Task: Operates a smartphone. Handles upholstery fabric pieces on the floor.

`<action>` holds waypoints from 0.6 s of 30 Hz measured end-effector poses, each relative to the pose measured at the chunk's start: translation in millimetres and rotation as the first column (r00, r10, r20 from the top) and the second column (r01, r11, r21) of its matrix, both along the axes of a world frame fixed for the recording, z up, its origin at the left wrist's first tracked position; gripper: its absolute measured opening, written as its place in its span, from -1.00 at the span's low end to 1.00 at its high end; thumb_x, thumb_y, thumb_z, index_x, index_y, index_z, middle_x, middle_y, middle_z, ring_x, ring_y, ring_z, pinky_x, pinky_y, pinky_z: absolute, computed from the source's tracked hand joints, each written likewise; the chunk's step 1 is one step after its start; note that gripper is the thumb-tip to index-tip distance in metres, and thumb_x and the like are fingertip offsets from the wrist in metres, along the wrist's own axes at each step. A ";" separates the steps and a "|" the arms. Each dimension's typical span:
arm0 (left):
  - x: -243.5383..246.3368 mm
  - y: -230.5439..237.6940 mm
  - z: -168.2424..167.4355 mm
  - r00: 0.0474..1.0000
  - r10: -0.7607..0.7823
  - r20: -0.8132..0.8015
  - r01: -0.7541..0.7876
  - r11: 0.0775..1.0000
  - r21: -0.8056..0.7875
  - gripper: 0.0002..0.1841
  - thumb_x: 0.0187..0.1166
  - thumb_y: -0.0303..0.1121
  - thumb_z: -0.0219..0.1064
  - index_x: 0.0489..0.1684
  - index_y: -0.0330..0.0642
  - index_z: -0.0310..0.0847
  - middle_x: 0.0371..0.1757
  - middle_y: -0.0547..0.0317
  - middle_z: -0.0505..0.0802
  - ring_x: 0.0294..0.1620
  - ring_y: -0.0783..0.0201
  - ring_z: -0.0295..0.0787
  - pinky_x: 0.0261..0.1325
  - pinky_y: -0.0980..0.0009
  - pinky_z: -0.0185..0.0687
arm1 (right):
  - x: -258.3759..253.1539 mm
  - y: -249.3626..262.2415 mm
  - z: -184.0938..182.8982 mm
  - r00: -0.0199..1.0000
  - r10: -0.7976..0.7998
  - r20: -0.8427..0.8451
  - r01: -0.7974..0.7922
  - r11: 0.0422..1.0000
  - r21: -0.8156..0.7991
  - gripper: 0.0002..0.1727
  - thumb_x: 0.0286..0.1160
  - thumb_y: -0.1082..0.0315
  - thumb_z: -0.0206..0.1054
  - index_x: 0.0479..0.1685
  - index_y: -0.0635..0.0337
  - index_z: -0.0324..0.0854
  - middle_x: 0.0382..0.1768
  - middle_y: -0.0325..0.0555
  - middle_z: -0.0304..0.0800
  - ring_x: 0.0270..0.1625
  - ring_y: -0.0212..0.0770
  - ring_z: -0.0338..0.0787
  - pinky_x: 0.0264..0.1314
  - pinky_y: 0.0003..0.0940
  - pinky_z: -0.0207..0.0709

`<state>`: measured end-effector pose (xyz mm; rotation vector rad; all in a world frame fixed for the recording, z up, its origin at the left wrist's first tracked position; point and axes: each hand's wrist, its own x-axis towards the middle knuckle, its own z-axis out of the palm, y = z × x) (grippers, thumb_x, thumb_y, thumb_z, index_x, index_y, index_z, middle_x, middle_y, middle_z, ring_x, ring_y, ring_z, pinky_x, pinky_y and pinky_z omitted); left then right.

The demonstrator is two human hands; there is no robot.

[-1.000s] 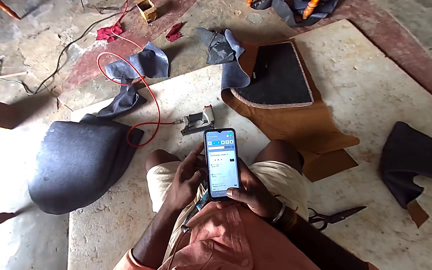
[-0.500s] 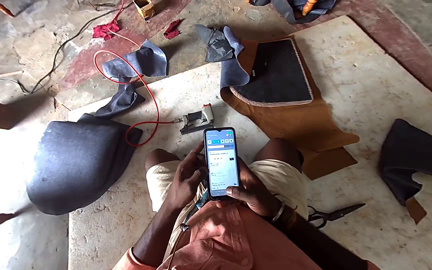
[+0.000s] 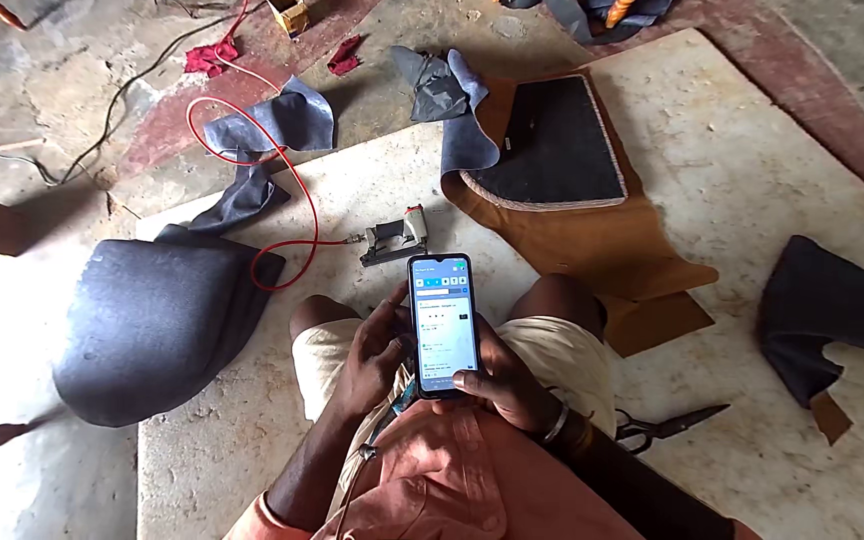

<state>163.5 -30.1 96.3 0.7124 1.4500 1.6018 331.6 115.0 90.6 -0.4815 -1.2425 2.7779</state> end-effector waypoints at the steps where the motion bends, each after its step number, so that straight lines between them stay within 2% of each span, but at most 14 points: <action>1: 0.2 -0.4 -0.1 1.000 0.000 0.003 0.000 1.000 0.000 -0.32 0.60 -0.46 0.11 0.84 0.01 0.21 0.09 -0.07 0.83 0.07 0.12 0.83 0.24 0.18 0.76 | 0.2 -0.3 -0.4 1.000 -0.002 0.006 0.002 1.000 0.002 -0.16 0.40 0.60 0.27 0.72 -0.03 0.02 0.29 0.25 0.71 0.12 0.26 0.89 0.03 0.13 0.88; 6: 1.3 -0.7 -0.5 1.000 -0.003 -0.002 0.003 1.000 0.007 -0.33 0.60 -0.46 0.11 0.82 0.00 0.23 0.09 -0.04 0.83 0.06 0.15 0.83 0.24 0.20 0.75 | -0.4 -0.8 -1.4 0.998 -0.033 0.055 0.033 0.999 0.013 -0.28 0.48 0.55 0.19 0.69 0.00 0.12 0.26 0.30 0.71 0.13 0.30 0.87 0.00 0.20 0.87; 10: 2.8 -0.9 -0.3 1.000 -0.005 -0.018 0.005 1.000 0.001 -0.33 0.60 -0.46 0.13 0.82 0.03 0.25 0.09 -0.02 0.83 0.04 0.17 0.82 0.23 0.21 0.75 | -3.4 -2.7 -2.3 0.989 -0.109 0.102 0.109 0.994 0.000 -0.39 0.52 0.54 0.12 0.64 0.09 0.25 0.21 0.29 0.75 0.14 0.23 0.88 0.00 0.17 0.87; 12: 3.9 -0.6 0.0 1.000 -0.006 -0.018 0.006 1.000 -0.005 -0.33 0.61 -0.46 0.14 0.82 0.02 0.23 0.08 -0.01 0.84 0.04 0.17 0.82 0.23 0.21 0.75 | -3.8 -2.6 -1.6 0.982 -0.128 0.137 0.131 0.991 -0.016 -0.46 0.62 0.47 0.08 0.62 0.09 0.31 0.21 0.30 0.75 0.16 0.22 0.87 0.02 0.18 0.85; 16: 5.2 -0.5 -0.8 1.000 -0.016 -0.017 0.016 1.000 -0.010 -0.33 0.61 -0.44 0.13 0.83 0.02 0.23 0.08 -0.02 0.83 0.05 0.16 0.81 0.23 0.21 0.74 | -3.4 -3.1 -0.9 0.969 -0.154 0.195 0.163 0.986 -0.033 -0.52 0.76 0.29 0.00 0.63 0.02 0.36 0.22 0.31 0.75 0.14 0.24 0.88 -0.06 0.19 0.86; 18: 5.8 -0.8 -1.0 1.000 -0.020 -0.019 0.020 1.000 -0.014 -0.33 0.61 -0.43 0.14 0.83 0.03 0.23 0.07 -0.01 0.83 0.04 0.17 0.81 0.22 0.22 0.74 | -2.4 -3.3 -3.0 0.970 -0.165 0.178 0.173 0.984 -0.031 -0.52 0.81 0.20 -0.03 0.67 -0.01 0.36 0.26 0.28 0.74 0.19 0.21 0.86 0.02 0.17 0.84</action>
